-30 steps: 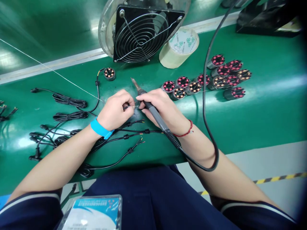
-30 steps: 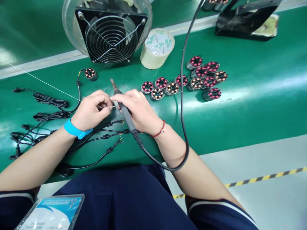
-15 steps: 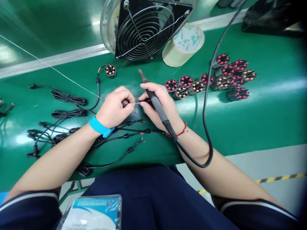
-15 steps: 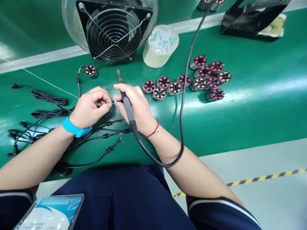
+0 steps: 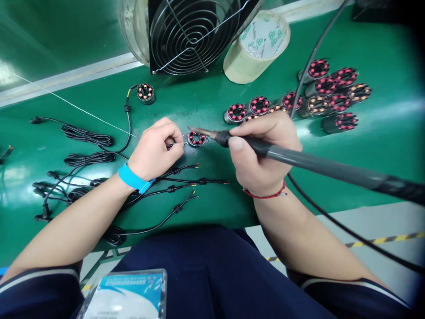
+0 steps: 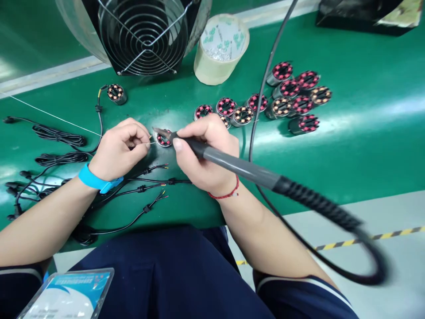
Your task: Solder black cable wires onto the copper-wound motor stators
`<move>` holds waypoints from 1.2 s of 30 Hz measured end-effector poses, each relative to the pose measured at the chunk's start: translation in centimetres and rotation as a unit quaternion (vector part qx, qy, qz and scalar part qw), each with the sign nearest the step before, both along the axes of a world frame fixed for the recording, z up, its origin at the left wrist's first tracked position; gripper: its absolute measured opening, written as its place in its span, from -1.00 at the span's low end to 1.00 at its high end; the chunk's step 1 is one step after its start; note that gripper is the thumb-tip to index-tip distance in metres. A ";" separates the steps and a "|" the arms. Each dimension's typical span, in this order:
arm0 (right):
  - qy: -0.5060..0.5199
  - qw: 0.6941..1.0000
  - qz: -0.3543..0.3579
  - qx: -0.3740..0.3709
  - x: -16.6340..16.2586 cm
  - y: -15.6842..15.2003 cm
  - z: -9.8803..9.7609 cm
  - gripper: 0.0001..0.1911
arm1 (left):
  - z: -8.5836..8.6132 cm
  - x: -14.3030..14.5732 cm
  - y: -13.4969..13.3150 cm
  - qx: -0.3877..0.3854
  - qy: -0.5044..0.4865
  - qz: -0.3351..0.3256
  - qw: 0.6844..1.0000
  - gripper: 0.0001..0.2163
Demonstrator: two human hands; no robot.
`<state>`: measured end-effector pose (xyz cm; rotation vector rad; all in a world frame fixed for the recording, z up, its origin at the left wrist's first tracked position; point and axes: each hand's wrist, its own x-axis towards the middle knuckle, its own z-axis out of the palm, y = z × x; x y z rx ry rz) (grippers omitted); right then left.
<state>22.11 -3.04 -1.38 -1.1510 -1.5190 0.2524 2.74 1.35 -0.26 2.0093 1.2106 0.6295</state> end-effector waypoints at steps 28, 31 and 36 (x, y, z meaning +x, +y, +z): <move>0.012 0.999 0.018 0.025 0.2 -0.3 -0.1 -0.82 | -0.2 0.0 0.1 -0.003 -0.005 0.010 1.000 -0.90; 0.002 1.000 0.021 -0.018 0.2 -0.2 0.0 -0.82 | 0.1 0.1 0.1 -0.015 0.006 0.010 1.000 -0.90; -0.028 0.991 0.070 -0.113 -0.1 -0.1 -0.2 -0.67 | 0.3 0.1 0.0 -0.017 0.015 0.014 1.000 -0.91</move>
